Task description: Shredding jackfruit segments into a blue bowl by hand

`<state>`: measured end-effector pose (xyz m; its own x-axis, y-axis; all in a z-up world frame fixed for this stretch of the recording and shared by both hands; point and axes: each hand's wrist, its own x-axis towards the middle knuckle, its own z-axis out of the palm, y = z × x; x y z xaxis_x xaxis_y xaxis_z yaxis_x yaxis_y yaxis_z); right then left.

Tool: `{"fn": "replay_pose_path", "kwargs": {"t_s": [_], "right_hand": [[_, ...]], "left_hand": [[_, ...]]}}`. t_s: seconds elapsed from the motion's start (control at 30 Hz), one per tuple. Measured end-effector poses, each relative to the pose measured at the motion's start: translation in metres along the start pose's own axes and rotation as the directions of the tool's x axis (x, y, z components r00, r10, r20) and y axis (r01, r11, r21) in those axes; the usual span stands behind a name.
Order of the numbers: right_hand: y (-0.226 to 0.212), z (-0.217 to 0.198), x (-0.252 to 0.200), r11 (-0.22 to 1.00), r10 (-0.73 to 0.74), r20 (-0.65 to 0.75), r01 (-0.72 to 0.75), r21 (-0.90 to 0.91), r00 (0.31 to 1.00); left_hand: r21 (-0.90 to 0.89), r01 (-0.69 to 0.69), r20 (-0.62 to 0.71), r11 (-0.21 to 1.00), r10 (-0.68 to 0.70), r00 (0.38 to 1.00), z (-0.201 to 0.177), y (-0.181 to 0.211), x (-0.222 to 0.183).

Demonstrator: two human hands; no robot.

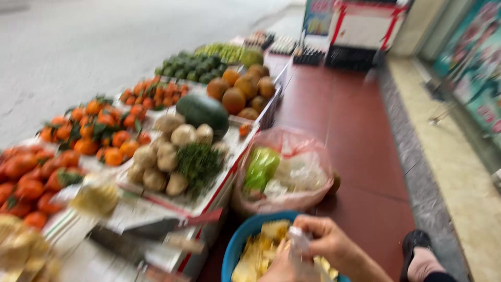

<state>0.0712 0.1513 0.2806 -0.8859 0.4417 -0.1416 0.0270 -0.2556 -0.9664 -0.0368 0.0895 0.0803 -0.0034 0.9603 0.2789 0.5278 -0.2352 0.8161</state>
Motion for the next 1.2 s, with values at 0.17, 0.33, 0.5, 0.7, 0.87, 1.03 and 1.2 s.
{"fn": "replay_pose_path", "kwargs": {"t_s": [0.17, 0.33, 0.5, 0.7, 0.87, 1.03, 1.2], "right_hand": [[0.024, -0.009, 0.001, 0.996, -0.048, -0.061, 0.053, 0.073, 0.997], [0.009, 0.004, -0.012, 0.990, -0.093, -0.127, 0.105, 0.090, 0.988], [0.018, -0.004, -0.003, 0.981, -0.136, -0.171, 0.158, 0.117, 0.976], [0.033, -0.056, -0.019, 0.957, -0.119, -0.367, 0.205, 0.206, 0.923], [0.092, -0.112, -0.012, 0.870, 0.133, -0.381, 0.076, 0.487, 0.915], [0.100, -0.078, -0.005, 0.836, 0.173, -0.332, 0.041, 0.548, 0.927], [0.096, -0.040, -0.011, 0.966, 0.108, -0.242, -0.045, 0.255, 0.964]], "left_hand": [[-0.297, 0.208, -0.180, 0.932, -0.268, 0.946, -0.013, 0.075, -0.020], [-0.088, 0.341, 0.000, 0.936, -0.342, 0.940, -0.037, 0.083, -0.027], [-0.343, 0.521, 0.105, 0.782, -0.519, 0.848, -0.056, 0.107, -0.031], [-0.104, 0.421, -0.250, 0.901, -0.433, 0.866, -0.072, 0.091, -0.036], [-0.163, 0.349, -0.330, 0.923, -0.384, 0.862, -0.090, 0.099, -0.039], [0.443, 0.371, -0.382, 0.816, -0.203, 0.902, -0.134, 0.108, -0.055], [0.760, 0.364, -0.492, 0.539, 0.111, 0.864, -0.245, 0.118, -0.142]]}}
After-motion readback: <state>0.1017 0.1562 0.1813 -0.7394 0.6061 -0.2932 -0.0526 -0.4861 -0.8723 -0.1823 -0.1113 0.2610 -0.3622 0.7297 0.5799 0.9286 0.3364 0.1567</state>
